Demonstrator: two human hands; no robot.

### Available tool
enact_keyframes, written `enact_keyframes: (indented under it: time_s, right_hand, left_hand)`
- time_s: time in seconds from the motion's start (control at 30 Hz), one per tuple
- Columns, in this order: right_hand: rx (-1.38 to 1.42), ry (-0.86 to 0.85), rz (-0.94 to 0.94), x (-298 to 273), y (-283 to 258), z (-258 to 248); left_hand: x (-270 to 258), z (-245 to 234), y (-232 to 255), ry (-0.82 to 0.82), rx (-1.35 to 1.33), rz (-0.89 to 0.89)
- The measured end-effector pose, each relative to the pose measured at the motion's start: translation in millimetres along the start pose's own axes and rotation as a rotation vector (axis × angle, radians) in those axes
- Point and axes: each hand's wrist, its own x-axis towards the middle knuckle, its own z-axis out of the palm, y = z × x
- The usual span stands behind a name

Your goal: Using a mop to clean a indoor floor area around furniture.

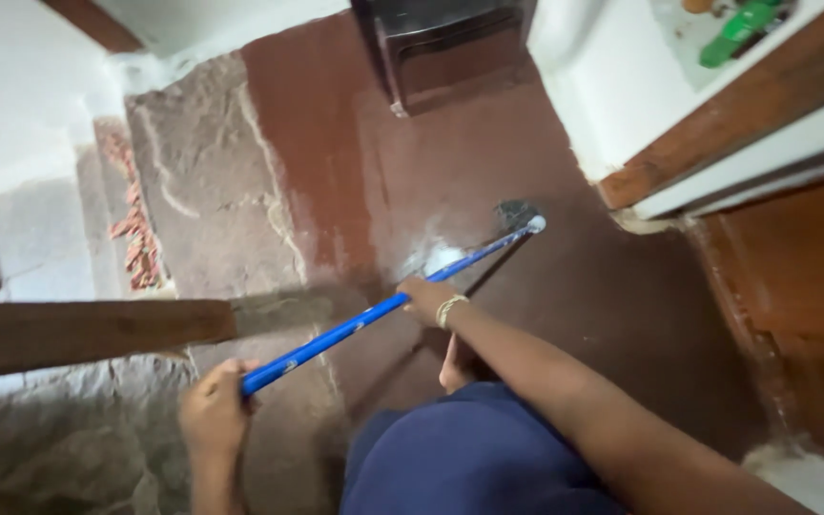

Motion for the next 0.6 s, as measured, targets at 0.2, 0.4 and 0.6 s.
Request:
enact_keyframes:
  time_s: [0.2,0.4,0.6]
  right_hand:
    - [0.076,0.161,0.329,-31,64,-52]
    - [0.127,0.365,0.527,-74,83,-81]
    - [0.116,0.575,0.409,-108,80,-31]
  left_hand:
    - [5,90,100,-0.287,0.058,0.192]
    - [-11,135,149,-0.491,0.176,0.371]
    - [-68,112,116,-0.543,0.269,0.574]
